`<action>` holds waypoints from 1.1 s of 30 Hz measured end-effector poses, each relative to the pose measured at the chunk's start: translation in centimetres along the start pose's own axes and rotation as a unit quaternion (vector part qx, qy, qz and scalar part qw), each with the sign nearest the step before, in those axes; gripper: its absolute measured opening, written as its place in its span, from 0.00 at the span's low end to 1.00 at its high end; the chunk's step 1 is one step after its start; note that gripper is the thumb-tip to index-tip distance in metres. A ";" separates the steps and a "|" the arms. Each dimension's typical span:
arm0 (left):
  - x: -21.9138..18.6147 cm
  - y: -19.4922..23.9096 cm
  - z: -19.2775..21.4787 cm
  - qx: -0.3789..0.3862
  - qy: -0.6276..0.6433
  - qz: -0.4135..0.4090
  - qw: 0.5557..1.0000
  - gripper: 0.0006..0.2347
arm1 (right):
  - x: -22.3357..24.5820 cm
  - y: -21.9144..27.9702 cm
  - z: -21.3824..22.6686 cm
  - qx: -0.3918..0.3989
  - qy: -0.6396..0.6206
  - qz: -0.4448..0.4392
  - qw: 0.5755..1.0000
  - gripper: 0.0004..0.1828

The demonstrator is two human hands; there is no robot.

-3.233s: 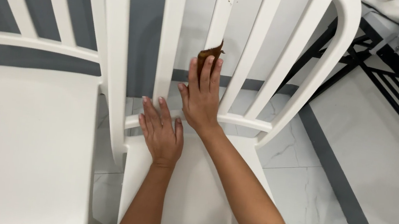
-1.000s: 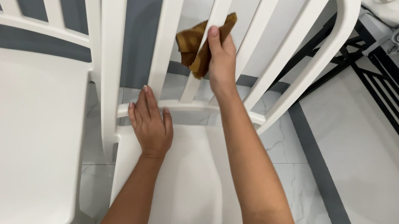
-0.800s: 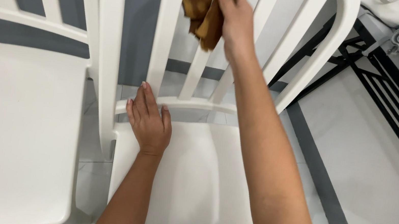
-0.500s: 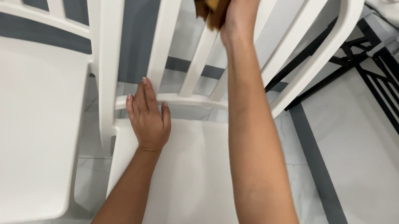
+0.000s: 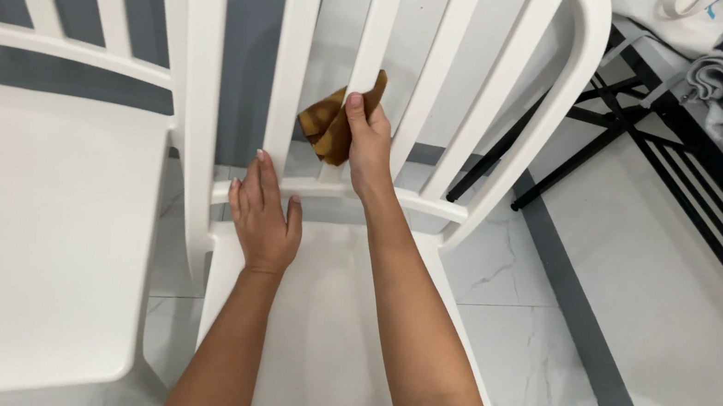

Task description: Wiping down the seat and backrest slats of a white wooden chair with a cloth.

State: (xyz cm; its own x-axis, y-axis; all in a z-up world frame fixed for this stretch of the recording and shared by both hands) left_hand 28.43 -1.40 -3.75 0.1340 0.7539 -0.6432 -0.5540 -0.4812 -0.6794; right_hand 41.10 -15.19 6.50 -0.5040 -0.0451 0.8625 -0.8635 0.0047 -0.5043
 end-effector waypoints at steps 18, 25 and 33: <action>0.1 1.3 0.7 0.018 0.057 0.030 0.998 0.34 | 4.6 7.5 -0.7 -0.076 0.168 0.150 0.971 0.28; 0.3 1.6 0.6 0.017 0.073 0.037 0.996 0.32 | 10.4 3.2 -4.1 -0.074 0.407 0.461 0.785 0.27; -1.5 0.8 3.0 0.017 0.091 0.023 0.995 0.27 | 13.9 -0.7 -3.8 -0.032 0.429 0.424 0.797 0.38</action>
State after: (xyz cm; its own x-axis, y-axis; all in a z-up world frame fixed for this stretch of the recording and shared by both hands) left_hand 25.28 -1.58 -2.22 0.2526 0.6370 -0.7282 -0.5902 -0.4950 -0.6377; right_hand 34.63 -12.01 19.04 -0.7103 0.7010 -0.0634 -0.1897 -0.2773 -0.9419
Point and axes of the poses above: each hand's wrist, its own y-axis away from the middle knuckle, its own z-axis out of the back of the hand, x = y × z, the point moved 8 cm from there along -y, towards the middle knuckle, and after that the axes turned 9 degrees about z, right-handed, at the moved point
